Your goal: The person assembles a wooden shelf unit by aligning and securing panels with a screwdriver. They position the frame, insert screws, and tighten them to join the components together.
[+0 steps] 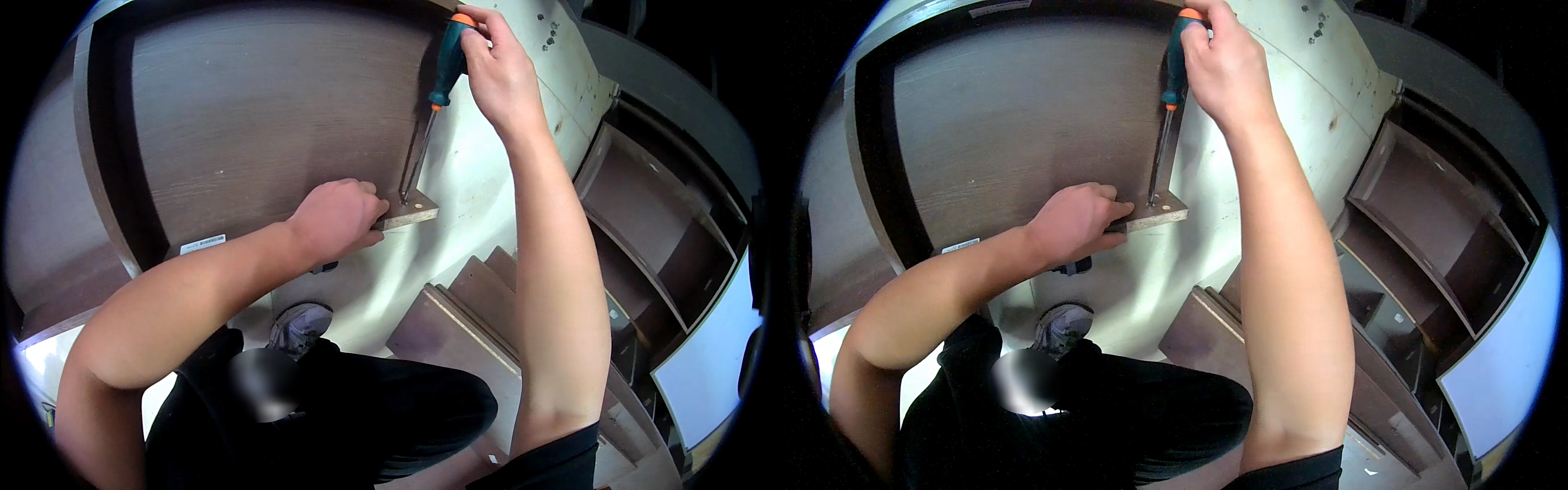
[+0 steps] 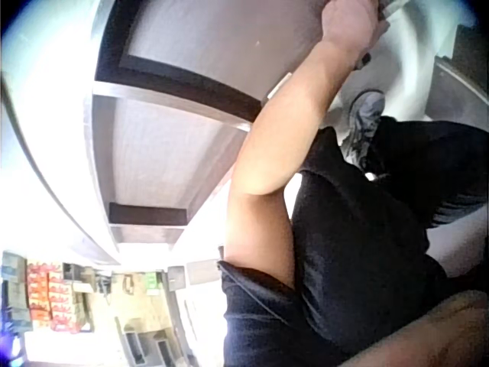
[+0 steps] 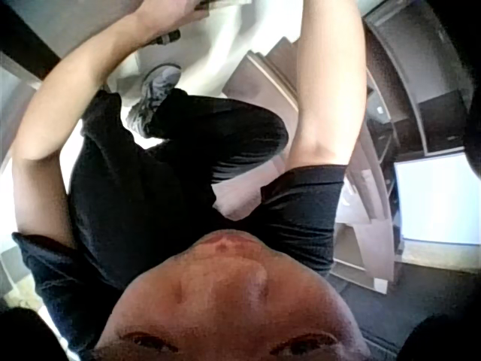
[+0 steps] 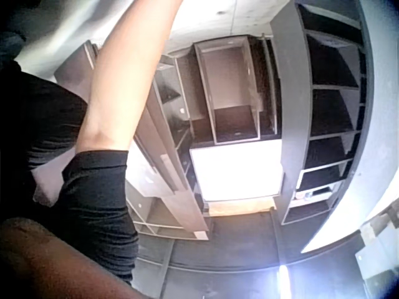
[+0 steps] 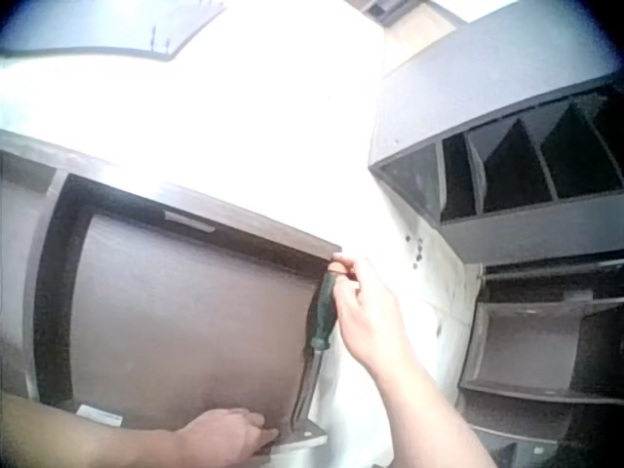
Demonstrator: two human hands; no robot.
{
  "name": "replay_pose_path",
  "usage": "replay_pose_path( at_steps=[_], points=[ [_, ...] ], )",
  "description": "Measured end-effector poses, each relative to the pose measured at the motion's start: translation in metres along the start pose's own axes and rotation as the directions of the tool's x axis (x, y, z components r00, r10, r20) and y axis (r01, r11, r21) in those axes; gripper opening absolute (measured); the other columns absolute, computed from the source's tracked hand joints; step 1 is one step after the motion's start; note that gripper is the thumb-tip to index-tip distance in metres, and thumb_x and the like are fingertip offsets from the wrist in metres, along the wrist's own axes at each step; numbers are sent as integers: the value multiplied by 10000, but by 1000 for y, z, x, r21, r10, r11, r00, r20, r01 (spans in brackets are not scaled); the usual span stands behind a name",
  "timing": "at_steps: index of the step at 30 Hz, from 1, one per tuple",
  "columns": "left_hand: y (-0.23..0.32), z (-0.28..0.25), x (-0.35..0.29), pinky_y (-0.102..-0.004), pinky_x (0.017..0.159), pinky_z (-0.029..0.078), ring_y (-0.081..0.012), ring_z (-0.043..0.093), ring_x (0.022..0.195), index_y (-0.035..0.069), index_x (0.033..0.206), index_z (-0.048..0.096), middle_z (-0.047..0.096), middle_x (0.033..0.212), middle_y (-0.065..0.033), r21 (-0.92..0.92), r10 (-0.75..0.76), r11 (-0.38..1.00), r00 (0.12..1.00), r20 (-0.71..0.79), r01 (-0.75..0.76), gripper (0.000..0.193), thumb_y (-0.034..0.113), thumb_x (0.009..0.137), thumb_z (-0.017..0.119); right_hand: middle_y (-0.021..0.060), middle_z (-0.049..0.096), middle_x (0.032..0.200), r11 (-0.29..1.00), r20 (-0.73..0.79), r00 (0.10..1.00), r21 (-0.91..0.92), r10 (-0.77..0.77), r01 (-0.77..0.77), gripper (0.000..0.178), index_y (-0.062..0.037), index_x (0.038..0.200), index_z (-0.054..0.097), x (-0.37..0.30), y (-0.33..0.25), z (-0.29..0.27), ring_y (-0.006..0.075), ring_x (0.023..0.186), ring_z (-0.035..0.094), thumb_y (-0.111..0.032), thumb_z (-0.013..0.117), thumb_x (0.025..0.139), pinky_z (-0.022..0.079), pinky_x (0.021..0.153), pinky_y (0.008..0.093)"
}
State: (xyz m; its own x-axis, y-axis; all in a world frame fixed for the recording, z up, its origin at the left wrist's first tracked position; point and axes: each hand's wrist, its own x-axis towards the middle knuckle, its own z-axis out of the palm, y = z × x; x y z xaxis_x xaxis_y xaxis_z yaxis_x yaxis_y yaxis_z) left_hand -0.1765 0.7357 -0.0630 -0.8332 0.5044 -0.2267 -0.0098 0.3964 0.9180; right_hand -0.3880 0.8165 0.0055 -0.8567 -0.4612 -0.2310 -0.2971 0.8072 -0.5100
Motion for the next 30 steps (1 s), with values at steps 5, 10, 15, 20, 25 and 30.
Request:
replay_pose_path(
  at_steps=[5, 10, 15, 20, 25, 30],
  points=[
    [1, -3, 2, -400, 799, 512, -297, 619, 882, 34, 1086, 670, 605, 875, -135, -7, -16, 1000, 999, 32, 16, 401, 238, 748, 737, 166, 644, 1029, 908, 1, 988, -394, -156, 144, 449, -49, 1159, 560, 11, 22, -3, 307, 931, 642, -334, 704, 843, 505, 834, 362],
    [-3, -1, 3, -401, 808, 510, -302, 615, 893, 39, 1101, 666, 604, 876, -137, -9, -2, 1000, 999, 40, 2, 416, 260, 755, 736, 168, 667, 941, 928, -71, 997, -372, -33, 5, 390, -31, 1127, 543, 10, 20, 1, 304, 855, 665, -321, 647, 887, 520, 773, 370],
    [-4, -1, 1, -401, 818, 510, -298, 616, 904, 44, 1101, 666, 608, 886, -137, -6, -23, 1000, 998, 59, 24, 415, 279, 766, 733, 190, 676, 929, 901, -69, 997, -430, 31, -58, 334, -41, 1086, 578, 10, 20, -1, 348, 901, 655, -264, 631, 842, 503, 818, 391],
    [-4, -1, 0, -403, 822, 513, -299, 618, 918, 56, 1117, 661, 611, 895, -137, -10, -38, 999, 997, 69, 39, 422, 305, 782, 716, 180, 666, 868, 939, -114, 966, -230, 234, -255, 292, 5, 1024, 524, 15, 14, 4, 317, 854, 672, -192, 638, 841, 522, 791, 390],
    [-4, 0, 0, -401, 820, 519, -302, 622, 926, 75, 1139, 647, 616, 902, -134, 6, -42, 999, 997, 69, 42, 431, 333, 797, 689, 71, 628, 770, 533, 300, 899, 727, 319, -432, 171, -64, 939, 530, 17, 11, 10, 176, 673, 660, -139, 660, 858, 532, 617, 261],
    [-1, 4, 3, -392, 799, 524, -288, 633, 915, 74, 1077, 652, 629, 908, -119, 72, -39, 997, 997, 69, 34, 371, 336, 815, 671, 2, 565, 679, 440, 368, 810, 698, 457, -565, 154, -90, 801, 558, 20, 25, 15, 90, 591, 551, -187, 673, 833, 428, 541, 248]
  ],
)
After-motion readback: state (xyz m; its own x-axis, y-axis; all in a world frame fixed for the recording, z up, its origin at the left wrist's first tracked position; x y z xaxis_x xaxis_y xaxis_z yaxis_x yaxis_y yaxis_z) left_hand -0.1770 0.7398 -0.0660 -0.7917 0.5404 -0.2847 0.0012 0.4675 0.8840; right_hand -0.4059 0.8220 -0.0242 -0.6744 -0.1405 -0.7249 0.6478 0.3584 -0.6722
